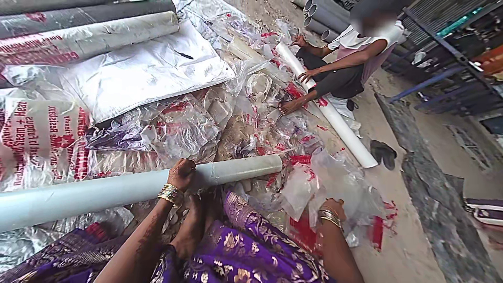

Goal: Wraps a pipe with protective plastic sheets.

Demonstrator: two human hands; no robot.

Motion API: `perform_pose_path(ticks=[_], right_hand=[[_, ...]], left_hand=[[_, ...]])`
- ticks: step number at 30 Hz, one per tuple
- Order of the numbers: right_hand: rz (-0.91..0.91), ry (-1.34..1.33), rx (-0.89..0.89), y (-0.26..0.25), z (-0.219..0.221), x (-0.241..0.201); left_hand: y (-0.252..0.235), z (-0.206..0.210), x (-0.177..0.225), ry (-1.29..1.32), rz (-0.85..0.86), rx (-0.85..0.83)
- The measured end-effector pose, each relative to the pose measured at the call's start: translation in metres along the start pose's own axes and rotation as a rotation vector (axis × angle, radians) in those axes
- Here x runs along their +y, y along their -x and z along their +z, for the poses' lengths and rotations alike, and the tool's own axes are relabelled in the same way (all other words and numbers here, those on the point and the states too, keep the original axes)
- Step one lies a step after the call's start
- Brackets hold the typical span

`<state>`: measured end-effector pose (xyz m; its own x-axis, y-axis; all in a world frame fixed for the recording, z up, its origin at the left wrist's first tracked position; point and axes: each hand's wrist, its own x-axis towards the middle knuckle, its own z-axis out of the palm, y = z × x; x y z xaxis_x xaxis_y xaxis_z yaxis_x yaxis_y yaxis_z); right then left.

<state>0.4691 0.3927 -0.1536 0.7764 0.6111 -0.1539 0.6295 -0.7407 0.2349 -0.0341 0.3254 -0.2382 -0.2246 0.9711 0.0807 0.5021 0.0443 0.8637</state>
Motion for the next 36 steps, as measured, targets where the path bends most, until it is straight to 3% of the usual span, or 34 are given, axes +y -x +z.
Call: perform_pose_path(ticks=[2,4,8,11,13,16,20,36], right_hand=[[0.121,0.006,0.001,-0.017,-0.014,0.015],[0.056,0.017,0.032,-0.015,-0.035,0.008],[-0.395,-0.056,0.001,0.017,-0.050,-0.059],[-0.803,-0.084,-0.118,0.051,-0.038,-0.130],[-0.973,-0.045,-0.193,0.070,-0.024,-0.172],[-0.967,0.056,-0.302,0.087,-0.010,-0.203],[-0.899,0.032,-0.296,0.091,-0.011,-0.201],[-0.996,-0.016,-0.347,0.084,-0.012,-0.179]], left_hand=[[-0.005,-0.007,0.005,0.070,-0.117,-0.049],[-0.012,-0.016,0.004,0.106,-0.193,-0.077],[-0.025,-0.035,-0.018,0.026,-0.145,-0.037],[-0.028,-0.040,-0.028,-0.024,-0.168,-0.071],[-0.023,-0.034,-0.029,-0.070,-0.126,-0.057],[-0.014,-0.020,-0.035,-0.135,-0.026,-0.030],[-0.003,-0.014,-0.045,-0.155,0.109,0.021],[0.018,-0.011,-0.008,-0.232,0.013,0.133]])
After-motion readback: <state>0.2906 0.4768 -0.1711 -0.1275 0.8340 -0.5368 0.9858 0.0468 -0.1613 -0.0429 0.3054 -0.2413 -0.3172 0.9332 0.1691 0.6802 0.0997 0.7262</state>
